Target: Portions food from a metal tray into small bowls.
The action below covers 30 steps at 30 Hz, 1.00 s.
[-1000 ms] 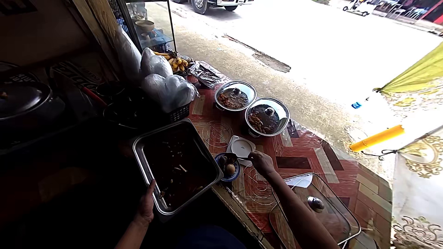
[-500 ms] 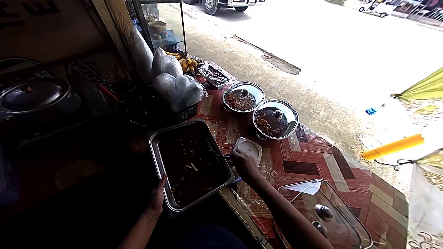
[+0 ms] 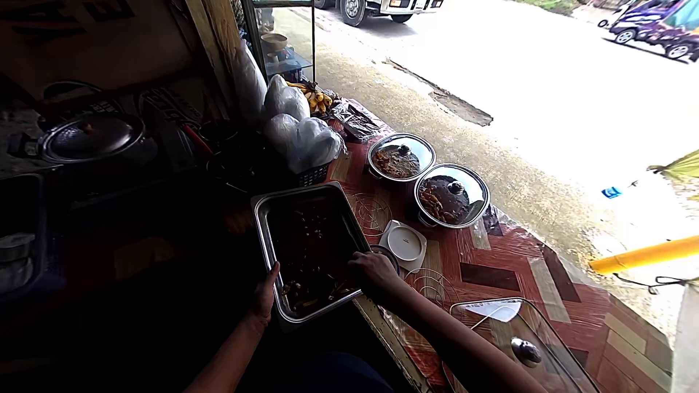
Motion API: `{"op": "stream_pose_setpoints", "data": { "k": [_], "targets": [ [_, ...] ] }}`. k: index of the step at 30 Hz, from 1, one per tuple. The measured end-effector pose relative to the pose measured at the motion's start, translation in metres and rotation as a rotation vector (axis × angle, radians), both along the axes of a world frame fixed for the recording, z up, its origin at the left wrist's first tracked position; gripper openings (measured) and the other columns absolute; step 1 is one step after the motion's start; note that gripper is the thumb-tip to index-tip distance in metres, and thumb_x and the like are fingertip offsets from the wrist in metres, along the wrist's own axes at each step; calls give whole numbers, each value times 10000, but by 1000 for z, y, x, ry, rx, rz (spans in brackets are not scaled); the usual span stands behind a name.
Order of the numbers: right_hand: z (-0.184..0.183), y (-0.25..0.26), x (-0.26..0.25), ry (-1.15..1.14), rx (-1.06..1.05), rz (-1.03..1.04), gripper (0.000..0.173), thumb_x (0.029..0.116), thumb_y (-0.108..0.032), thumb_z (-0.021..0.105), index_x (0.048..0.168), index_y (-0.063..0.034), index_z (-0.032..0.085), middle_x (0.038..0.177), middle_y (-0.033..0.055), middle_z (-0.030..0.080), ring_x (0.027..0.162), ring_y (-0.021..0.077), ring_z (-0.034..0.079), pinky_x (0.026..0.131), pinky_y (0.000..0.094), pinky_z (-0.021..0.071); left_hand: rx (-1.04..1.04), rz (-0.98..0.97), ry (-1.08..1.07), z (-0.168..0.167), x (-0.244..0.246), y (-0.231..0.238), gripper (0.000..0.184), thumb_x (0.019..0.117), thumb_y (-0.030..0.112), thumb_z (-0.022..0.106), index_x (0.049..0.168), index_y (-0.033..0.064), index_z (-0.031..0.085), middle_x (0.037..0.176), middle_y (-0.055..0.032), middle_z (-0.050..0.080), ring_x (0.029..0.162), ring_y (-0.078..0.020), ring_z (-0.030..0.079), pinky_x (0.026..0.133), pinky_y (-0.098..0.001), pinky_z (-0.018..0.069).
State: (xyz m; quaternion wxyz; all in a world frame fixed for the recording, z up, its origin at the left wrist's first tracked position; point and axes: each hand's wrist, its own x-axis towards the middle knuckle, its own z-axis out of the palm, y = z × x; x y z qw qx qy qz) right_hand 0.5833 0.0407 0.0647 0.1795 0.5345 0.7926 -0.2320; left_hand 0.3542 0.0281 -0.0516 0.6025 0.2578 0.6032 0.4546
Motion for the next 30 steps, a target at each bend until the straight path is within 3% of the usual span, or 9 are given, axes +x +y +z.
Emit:
{"op": "stream_pose_setpoints", "data": {
  "k": [6, 10, 13, 16, 19, 24, 27, 30],
  "targets": [
    [-25, -2, -5, 119, -159, -41, 273, 1046, -77, 479, 1202, 15, 682, 1242, 239, 660, 1202, 410, 617, 985, 603, 463, -11, 3, -3, -2, 10, 1, 490, 1103, 298, 431, 1514, 38, 374, 1422, -170, 521, 1209, -165, 569, 1002, -344, 483],
    [-60, 1, 28, 381, -224, -134, 244, 1025, -158, 585, 1139, -2, 735, 1099, 214, 719, 1085, 371, 670, 959, 601, 481, -10, -8, -12, -10, 12, 0, 488, 1100, 294, 440, 1514, 46, 369, 1416, -171, 523, 1216, -181, 562, 1011, -369, 478],
    [-56, -6, 52, 461, -215, -237, 247, 1015, -165, 597, 1147, -12, 738, 1096, 189, 728, 1075, 327, 677, 971, 570, 482, -18, -21, -5, -11, 11, -1, 490, 1102, 294, 433, 1517, 44, 363, 1427, -172, 513, 1221, -174, 556, 1019, -358, 470],
    [-50, -16, 91, 544, -84, -320, 242, 1003, -157, 604, 1106, 7, 749, 1057, 182, 734, 1022, 300, 686, 949, 540, 498, -24, -31, 10, -16, 7, -2, 484, 1102, 305, 431, 1507, 44, 377, 1385, -165, 539, 1173, -155, 578, 979, -337, 492],
    [-36, -26, 127, 475, 14, -443, 267, 1013, -194, 609, 1120, 12, 740, 1042, 186, 723, 967, 299, 674, 916, 523, 496, -22, -39, 45, -17, -1, -5, 481, 1104, 312, 421, 1493, 30, 392, 1372, -157, 549, 1165, -137, 581, 980, -323, 490],
    [-48, -38, 154, 227, 117, -679, 278, 1044, -163, 537, 1189, -7, 715, 1223, 214, 686, 1207, 368, 621, 1054, 547, 435, -31, -19, 72, -21, -16, -9, 478, 1105, 316, 413, 1491, 34, 387, 1356, -148, 550, 1143, -126, 587, 957, -318, 500],
    [-67, -44, 153, 141, 235, -672, 262, 1034, -85, 497, 1178, 9, 694, 1209, 224, 678, 1183, 383, 634, 1006, 546, 467, -13, -5, 80, -22, -20, -11, 486, 1106, 314, 398, 1507, 40, 374, 1395, -145, 535, 1182, -117, 573, 988, -311, 487],
    [-75, -49, 150, 173, 542, -653, 221, 1000, -28, 518, 1052, 47, 719, 1063, 252, 708, 1038, 431, 688, 886, 564, 526, -9, 9, 94, -21, -19, -10, 493, 1108, 312, 396, 1520, 42, 358, 1434, -147, 509, 1215, -121, 554, 1012, -312, 470]
  ]
}}
